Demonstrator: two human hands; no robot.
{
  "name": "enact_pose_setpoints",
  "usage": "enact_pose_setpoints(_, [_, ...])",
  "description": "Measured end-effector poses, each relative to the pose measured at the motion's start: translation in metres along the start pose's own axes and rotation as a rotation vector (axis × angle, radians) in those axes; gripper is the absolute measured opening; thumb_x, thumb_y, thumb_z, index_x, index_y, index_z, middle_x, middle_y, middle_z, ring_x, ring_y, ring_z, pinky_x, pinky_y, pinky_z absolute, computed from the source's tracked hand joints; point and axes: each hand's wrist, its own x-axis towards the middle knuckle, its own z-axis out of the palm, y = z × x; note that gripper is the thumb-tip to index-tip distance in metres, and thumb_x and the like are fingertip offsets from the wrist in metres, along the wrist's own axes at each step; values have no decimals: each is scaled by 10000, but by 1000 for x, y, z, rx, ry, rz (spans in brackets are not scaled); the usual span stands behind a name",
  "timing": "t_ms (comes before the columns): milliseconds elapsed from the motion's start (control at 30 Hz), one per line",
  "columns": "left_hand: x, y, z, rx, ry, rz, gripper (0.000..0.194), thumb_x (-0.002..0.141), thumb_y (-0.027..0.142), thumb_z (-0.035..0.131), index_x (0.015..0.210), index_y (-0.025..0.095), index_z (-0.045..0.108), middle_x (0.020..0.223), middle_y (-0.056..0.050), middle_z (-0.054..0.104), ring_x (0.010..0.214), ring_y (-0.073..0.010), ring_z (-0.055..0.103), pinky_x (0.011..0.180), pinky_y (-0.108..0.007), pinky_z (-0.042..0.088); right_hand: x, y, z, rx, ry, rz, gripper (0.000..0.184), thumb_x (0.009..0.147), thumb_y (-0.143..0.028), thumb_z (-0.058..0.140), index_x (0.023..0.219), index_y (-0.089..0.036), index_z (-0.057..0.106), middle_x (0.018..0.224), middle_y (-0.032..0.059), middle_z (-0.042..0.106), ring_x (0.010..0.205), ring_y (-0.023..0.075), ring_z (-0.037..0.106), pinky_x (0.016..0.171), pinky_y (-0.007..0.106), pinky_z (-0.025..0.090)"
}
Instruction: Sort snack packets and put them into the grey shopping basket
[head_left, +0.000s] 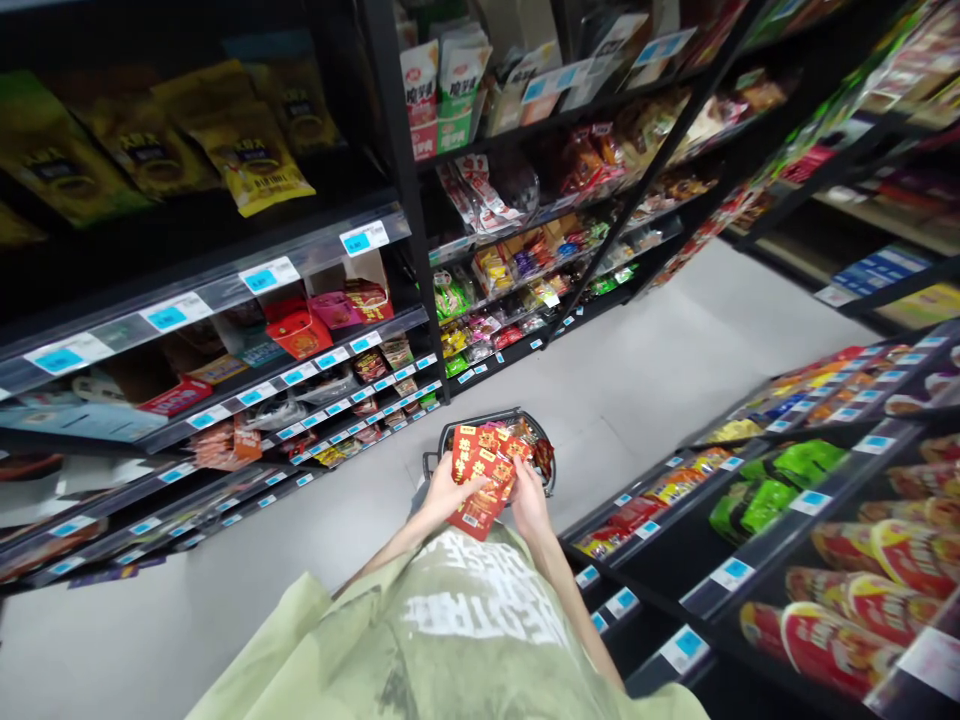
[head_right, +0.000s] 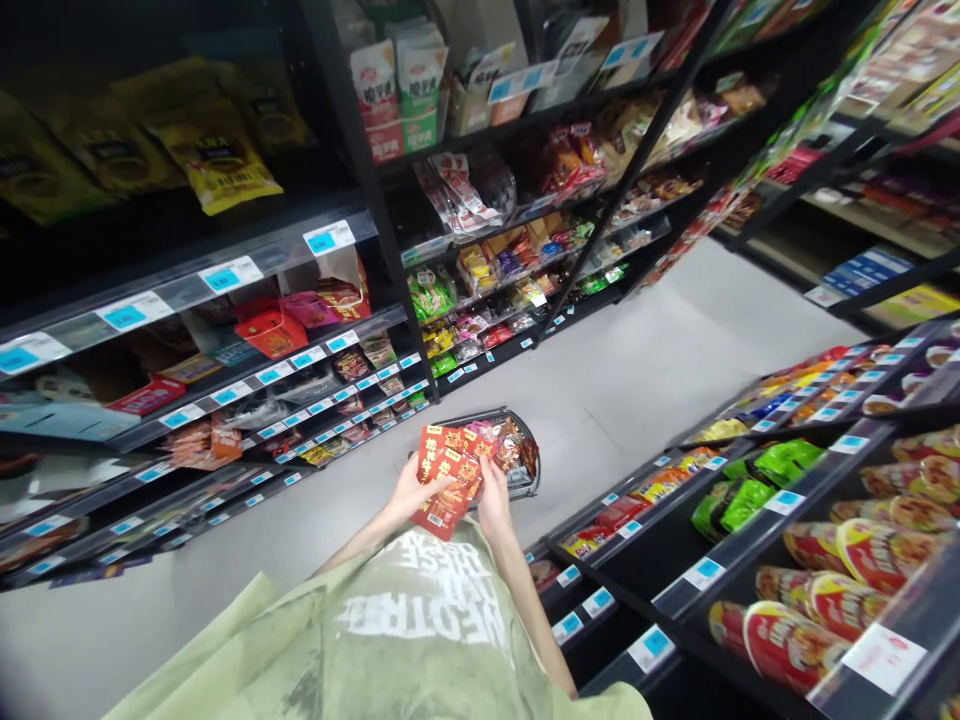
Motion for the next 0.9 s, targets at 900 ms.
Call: enact_pose_setpoints(900, [-9, 43, -5, 707, -10, 389, 171, 919, 343, 527, 899, 227, 651, 1015, -71, 602, 913, -222, 586, 866, -330, 486, -1, 18, -4, -174, -68, -23, 414, 711, -513, 769, 985, -205, 730, 974, 53, 769, 873, 231, 714, 758, 347, 595])
